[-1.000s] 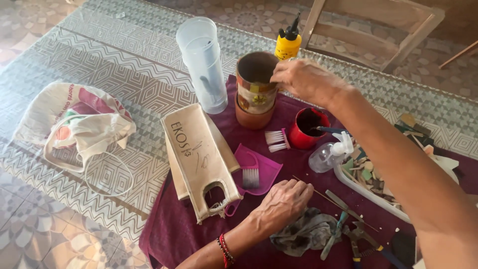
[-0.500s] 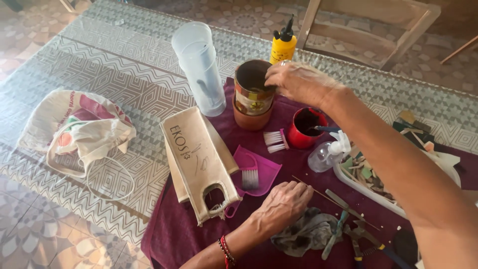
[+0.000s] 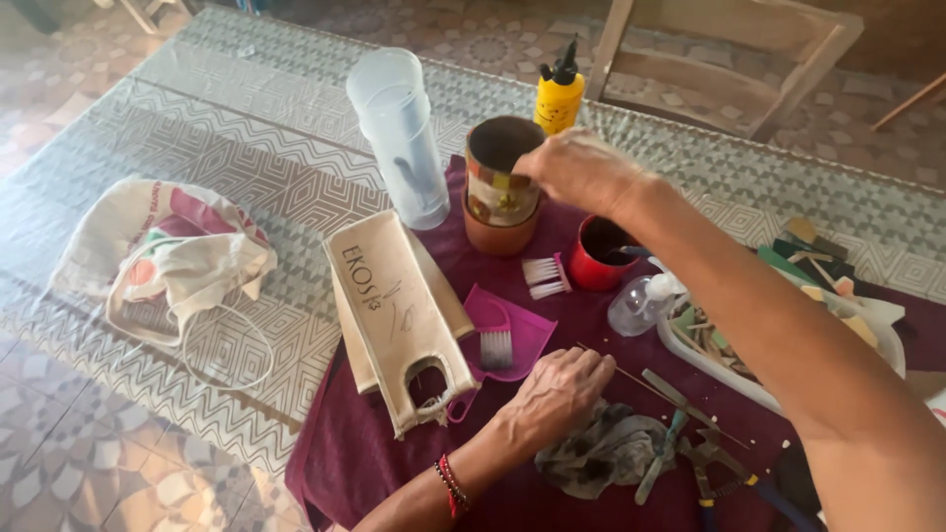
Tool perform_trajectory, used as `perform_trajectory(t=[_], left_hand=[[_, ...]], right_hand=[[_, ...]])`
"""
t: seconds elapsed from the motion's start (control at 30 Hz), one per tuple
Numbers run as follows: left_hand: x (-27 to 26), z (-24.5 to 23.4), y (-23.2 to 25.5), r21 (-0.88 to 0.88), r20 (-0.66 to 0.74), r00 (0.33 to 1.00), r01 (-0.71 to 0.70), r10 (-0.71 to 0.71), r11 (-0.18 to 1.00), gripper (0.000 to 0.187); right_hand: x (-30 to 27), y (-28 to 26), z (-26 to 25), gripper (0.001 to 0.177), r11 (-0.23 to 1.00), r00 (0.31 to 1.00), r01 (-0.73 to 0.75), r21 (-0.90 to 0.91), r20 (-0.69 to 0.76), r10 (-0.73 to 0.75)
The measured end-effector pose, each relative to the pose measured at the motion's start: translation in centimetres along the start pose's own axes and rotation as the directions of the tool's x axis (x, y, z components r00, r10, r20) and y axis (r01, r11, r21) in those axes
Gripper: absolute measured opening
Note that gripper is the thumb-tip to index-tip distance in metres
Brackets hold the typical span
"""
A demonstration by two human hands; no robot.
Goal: Assembling a decorative craft project by gluing small pieces onto a container
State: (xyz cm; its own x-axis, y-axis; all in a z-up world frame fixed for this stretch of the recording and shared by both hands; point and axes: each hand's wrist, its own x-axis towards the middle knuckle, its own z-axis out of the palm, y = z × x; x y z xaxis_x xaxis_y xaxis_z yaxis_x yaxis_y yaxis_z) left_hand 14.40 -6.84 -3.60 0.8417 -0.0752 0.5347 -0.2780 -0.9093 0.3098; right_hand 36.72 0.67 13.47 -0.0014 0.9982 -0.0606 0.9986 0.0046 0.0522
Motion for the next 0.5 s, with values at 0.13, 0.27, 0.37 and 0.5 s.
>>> perform_trajectory(t=[0.13,0.27,0.37,0.5], left_hand=[[0.2,-0.7,-1.0,0.000,0.148,0.983,0.113,-0.112,0.994,0.017],[3.3,-2.9,-5.0,0.507,-0.048,0.954,0.278,-0.296,0.816,0.047],[5.7,-3.3,-11.2,0.722,-0.201,0.935,0.342,-0.292,0.601,0.039],[8.2,-2.2,-20.7,0.423,0.103,0.910,0.325,-0.402,0.846,0.057]], right_hand=[[-1.0,-0.2,-3.9,0.024,0.995,0.994,-0.083,0.047,-0.065,0.086],[-3.0,0.3,-7.3,0.035,0.986,0.969,-0.137,0.097,-0.195,0.154],[-4.8,0.6,-7.7,0.030,0.981,0.936,-0.130,0.141,-0.309,0.168],[-7.2,1.5,-7.5,0.035,0.990,0.864,-0.125,0.061,-0.484,0.139]])
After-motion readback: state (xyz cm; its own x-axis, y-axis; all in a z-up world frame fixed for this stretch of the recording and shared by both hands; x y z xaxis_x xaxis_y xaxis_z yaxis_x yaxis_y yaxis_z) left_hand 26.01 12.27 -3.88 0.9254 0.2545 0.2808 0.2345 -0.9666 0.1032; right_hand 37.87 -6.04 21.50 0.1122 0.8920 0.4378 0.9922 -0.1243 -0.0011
